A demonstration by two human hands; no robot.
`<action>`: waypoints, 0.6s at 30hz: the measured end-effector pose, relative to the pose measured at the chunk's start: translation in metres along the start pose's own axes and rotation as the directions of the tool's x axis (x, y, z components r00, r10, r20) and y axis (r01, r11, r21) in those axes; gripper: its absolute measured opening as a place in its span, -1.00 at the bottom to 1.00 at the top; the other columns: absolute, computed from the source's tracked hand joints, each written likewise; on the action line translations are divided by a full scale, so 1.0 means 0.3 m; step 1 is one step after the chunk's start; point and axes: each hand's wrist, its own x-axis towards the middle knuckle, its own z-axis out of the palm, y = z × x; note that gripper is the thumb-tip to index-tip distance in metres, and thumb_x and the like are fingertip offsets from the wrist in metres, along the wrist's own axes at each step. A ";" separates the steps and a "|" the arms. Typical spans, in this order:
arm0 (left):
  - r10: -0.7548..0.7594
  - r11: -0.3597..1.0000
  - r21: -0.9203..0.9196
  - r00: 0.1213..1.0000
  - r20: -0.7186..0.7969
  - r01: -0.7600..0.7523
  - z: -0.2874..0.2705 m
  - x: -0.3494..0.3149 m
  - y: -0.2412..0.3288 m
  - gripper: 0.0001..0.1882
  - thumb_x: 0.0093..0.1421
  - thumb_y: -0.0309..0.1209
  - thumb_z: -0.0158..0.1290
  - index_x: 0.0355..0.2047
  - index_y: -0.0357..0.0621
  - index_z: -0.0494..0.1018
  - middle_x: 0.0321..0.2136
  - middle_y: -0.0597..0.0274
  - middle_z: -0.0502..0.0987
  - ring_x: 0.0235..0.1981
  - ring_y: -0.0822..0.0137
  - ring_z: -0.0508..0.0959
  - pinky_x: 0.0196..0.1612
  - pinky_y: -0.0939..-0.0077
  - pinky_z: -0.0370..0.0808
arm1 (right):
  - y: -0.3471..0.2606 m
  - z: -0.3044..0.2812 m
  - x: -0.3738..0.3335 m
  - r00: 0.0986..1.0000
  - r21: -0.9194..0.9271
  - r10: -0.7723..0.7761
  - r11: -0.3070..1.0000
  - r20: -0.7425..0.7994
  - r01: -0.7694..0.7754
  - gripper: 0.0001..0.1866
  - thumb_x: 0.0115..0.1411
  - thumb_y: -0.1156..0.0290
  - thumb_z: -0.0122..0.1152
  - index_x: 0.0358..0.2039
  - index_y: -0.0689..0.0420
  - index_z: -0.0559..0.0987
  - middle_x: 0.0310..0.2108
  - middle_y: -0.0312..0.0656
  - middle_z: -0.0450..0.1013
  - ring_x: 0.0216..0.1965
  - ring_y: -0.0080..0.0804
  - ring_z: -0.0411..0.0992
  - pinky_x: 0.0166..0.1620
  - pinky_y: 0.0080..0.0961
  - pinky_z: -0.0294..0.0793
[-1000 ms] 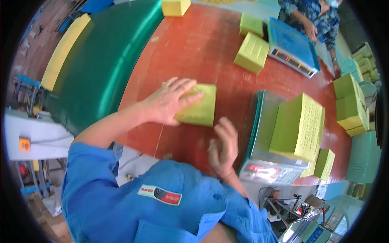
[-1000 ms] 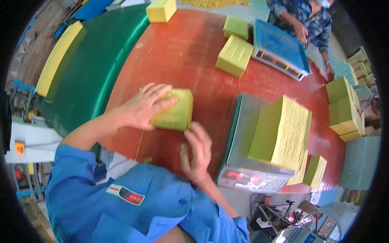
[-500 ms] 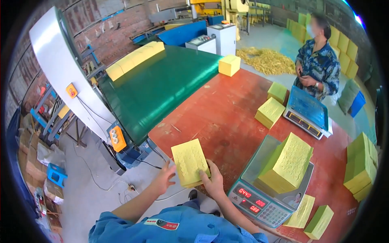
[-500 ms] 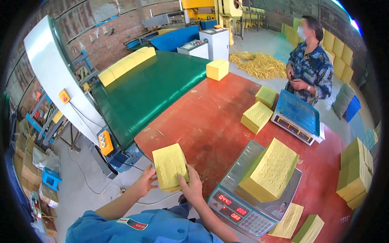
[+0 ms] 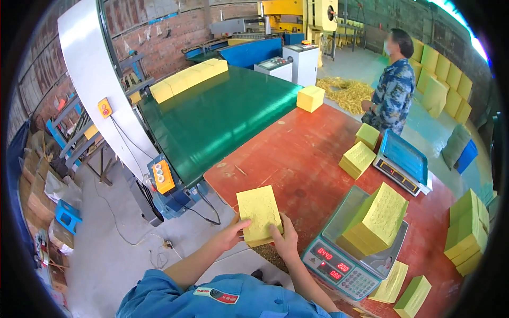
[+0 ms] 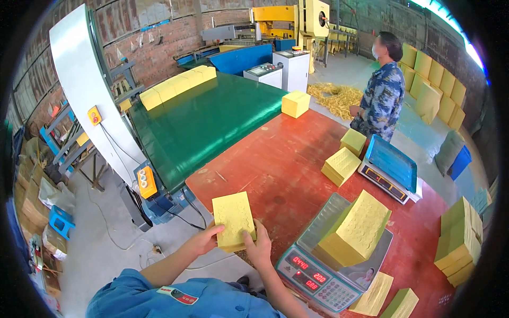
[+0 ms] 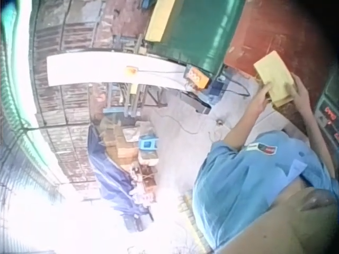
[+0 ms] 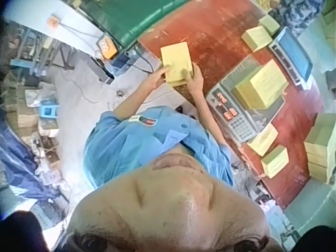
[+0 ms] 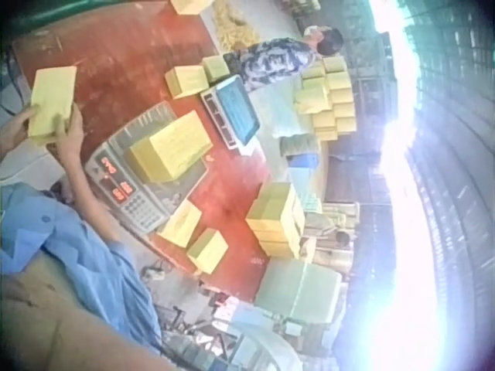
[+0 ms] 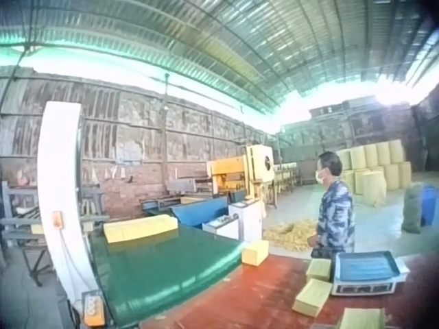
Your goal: The recorder is weighing stacks of yellow textured paper on an electronic scale and moving them to a conveyor belt.
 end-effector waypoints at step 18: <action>0.119 0.992 0.021 0.973 0.197 -0.125 -0.130 -0.026 0.053 -0.19 0.24 -0.13 0.08 0.36 -0.11 -0.04 0.24 0.16 0.25 0.24 0.18 0.31 0.25 0.18 0.29 | -0.102 0.107 -0.126 0.982 0.243 0.186 0.955 -0.039 -0.171 -0.49 0.26 0.37 0.12 0.18 0.29 0.33 0.08 -0.05 0.38 0.11 -0.30 0.35 0.16 -0.40 0.32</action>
